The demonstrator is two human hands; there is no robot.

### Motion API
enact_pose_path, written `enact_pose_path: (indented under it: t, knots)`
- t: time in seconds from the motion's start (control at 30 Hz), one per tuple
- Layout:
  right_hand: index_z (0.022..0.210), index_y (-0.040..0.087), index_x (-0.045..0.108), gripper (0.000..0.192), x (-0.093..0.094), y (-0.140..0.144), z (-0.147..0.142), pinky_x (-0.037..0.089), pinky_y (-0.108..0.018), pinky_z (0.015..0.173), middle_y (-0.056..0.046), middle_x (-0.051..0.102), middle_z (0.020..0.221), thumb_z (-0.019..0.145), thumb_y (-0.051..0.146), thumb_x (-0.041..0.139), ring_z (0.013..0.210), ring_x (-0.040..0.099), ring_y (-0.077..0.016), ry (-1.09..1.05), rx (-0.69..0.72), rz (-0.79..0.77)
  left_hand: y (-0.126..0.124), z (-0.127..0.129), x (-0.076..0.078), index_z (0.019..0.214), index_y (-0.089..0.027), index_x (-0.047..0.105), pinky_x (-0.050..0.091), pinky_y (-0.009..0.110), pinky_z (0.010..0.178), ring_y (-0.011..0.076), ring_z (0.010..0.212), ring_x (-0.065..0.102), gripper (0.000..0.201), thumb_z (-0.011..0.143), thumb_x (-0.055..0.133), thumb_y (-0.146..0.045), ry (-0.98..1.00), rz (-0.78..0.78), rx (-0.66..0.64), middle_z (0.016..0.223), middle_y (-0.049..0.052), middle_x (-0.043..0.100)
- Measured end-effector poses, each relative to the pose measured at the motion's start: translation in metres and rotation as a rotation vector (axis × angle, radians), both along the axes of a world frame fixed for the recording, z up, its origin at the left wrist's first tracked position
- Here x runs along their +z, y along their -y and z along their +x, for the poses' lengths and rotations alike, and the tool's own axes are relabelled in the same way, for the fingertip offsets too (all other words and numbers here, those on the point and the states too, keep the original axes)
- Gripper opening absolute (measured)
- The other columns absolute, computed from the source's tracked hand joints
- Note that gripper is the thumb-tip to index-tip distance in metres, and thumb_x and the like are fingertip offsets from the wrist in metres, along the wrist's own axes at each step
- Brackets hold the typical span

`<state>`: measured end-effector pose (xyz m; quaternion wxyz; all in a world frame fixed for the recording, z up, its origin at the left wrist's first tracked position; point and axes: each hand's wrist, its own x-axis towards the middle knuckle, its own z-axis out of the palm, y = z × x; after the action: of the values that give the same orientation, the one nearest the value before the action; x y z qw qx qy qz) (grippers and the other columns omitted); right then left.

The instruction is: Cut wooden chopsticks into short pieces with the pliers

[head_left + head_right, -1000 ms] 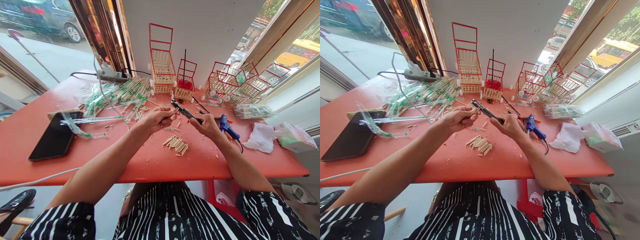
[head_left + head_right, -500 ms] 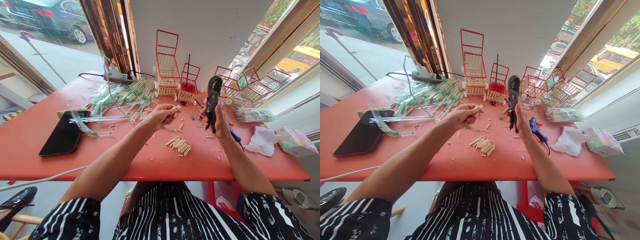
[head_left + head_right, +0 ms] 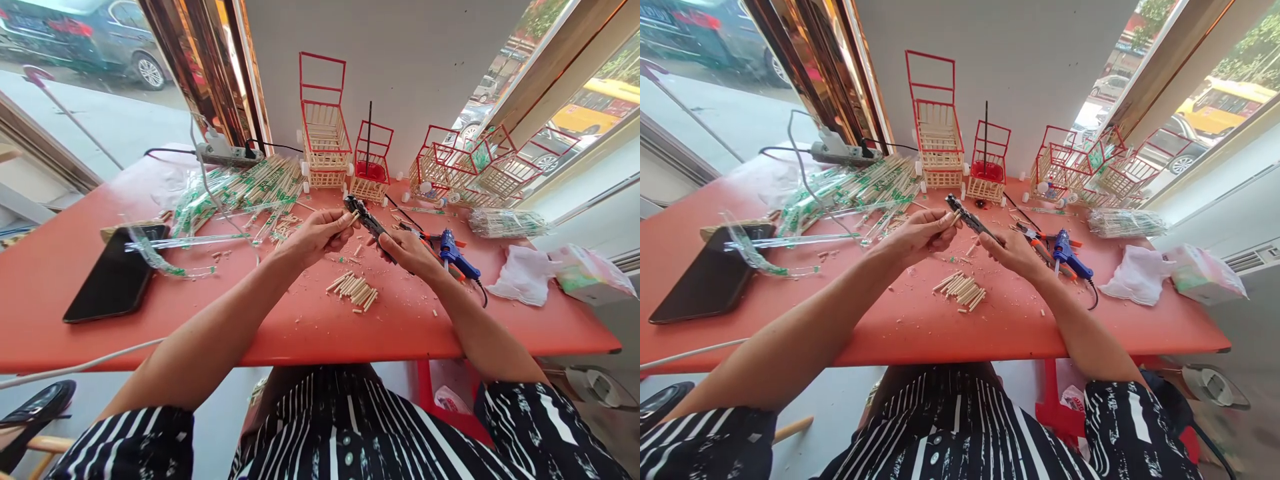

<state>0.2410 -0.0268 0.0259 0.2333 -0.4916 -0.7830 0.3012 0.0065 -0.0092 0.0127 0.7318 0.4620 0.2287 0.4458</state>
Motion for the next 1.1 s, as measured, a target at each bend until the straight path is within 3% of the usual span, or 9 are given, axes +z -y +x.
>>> enact_pose_path:
  t: [0.27,0.53,0.73,0.83,0.93,1.1]
  knots:
    - [0.069,0.017,0.061,0.073,0.001,0.005,-0.005,0.03,-0.029,0.057,-0.002,0.052,0.062,0.094,0.084,0.042,0.058,0.047,-0.0133,0.039,-0.038,0.178,0.004,0.003,0.006,0.079,-0.009,0.069,0.023,0.013,0.04,0.0017,0.039,0.032,0.026,0.097,0.076,-0.027,0.048,-0.13,0.016,0.054,-0.005,0.048]
    - [0.073,0.016,0.063,0.071,-0.001,0.005,-0.004,0.028,-0.031,0.06,-0.001,0.051,0.064,0.097,0.079,0.04,0.059,0.043,-0.0126,0.084,-0.035,0.283,0.009,0.005,0.01,0.076,-0.009,0.067,0.024,0.013,0.038,0.0032,0.037,0.028,0.04,0.108,0.042,-0.009,0.122,-0.289,-0.049,0.052,-0.005,0.043]
    - [0.07,0.016,0.065,0.075,-0.003,0.008,-0.006,0.028,-0.03,0.057,0.0,0.046,0.057,0.096,0.082,0.04,0.055,0.04,-0.0118,0.042,-0.068,0.294,0.009,0.006,0.008,0.076,-0.01,0.066,0.025,0.014,0.038,0.0038,0.036,0.027,0.039,0.106,0.043,-0.006,0.143,-0.291,-0.087,0.051,-0.005,0.041]
    - [0.077,0.016,0.07,0.079,-0.005,0.008,-0.007,0.032,-0.028,0.054,0.0,0.049,0.056,0.094,0.086,0.038,0.052,0.045,-0.0125,-0.038,-0.055,0.149,0.01,0.006,0.009,0.075,-0.011,0.066,0.025,0.013,0.038,0.0037,0.037,0.026,0.039,0.106,0.042,-0.007,0.135,-0.298,-0.097,0.051,-0.006,0.04]
    - [0.09,0.015,0.073,0.083,-0.006,0.006,-0.006,0.039,-0.028,0.056,-0.004,0.061,0.066,0.096,0.087,0.032,0.057,0.055,-0.0144,-0.052,-0.01,0.042,0.011,0.006,0.009,0.074,-0.011,0.063,0.025,0.013,0.039,0.0037,0.037,0.026,0.039,0.107,0.042,-0.008,0.159,-0.304,-0.089,0.052,-0.006,0.038]
    - [0.085,0.016,0.07,0.074,-0.004,0.003,-0.003,0.04,-0.03,0.064,-0.006,0.065,0.073,0.099,0.079,0.034,0.065,0.057,-0.0164,0.081,0.013,0.228,0.014,0.008,0.012,0.072,-0.012,0.062,0.022,0.014,0.038,0.0039,0.036,0.025,0.041,0.107,0.041,-0.008,0.139,-0.336,-0.081,0.052,-0.007,0.035]
